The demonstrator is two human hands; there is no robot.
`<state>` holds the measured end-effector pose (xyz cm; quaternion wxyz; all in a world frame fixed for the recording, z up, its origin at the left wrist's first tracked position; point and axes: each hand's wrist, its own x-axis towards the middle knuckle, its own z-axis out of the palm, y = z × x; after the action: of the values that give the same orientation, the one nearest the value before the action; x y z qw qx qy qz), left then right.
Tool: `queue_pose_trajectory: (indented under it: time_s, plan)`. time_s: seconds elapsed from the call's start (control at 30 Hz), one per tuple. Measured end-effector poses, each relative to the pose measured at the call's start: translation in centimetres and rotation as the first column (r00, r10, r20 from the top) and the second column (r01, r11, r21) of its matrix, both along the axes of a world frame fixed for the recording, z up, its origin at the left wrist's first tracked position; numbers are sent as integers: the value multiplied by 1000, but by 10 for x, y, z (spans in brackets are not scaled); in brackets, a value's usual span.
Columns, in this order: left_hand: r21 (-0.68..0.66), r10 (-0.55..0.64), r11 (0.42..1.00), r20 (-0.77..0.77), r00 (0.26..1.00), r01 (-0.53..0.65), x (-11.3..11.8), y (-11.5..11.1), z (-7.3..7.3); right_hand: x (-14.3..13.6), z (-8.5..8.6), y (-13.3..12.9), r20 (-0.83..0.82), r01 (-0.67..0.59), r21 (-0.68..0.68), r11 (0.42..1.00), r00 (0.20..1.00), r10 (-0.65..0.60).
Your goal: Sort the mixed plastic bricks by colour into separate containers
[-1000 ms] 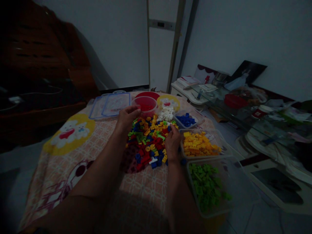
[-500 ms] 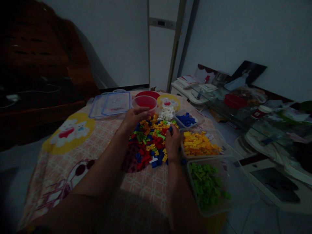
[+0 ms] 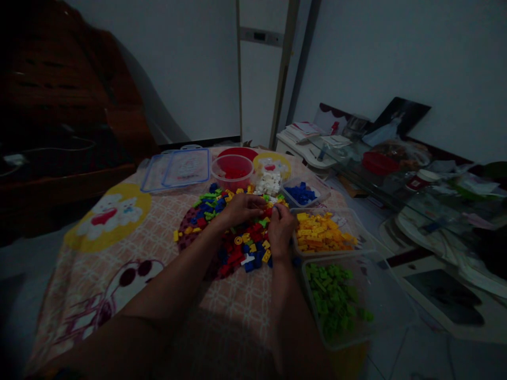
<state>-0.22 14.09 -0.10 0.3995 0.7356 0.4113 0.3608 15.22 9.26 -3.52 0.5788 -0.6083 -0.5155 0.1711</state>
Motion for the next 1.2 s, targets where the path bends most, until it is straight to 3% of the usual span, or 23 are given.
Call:
queue_pose_trajectory:
  time_s: [0.37,0.7,0.9,1.2]
  plan:
    - [81,-24,996,-164,986,38,6,-9,11,0,1,0,-49,-11,-14,1000,999,10]
    - [121,10,993,-173,985,11,3,-8,10,-1,-3,2,-155,-38,-46,998,987,31]
    - [83,-79,992,-166,983,94,1,-11,15,-4,6,-2,-84,27,-10,1000,996,-28]
    - [81,-110,989,-156,982,124,0,-6,10,-3,1,1,-160,-24,-32,999,987,19]
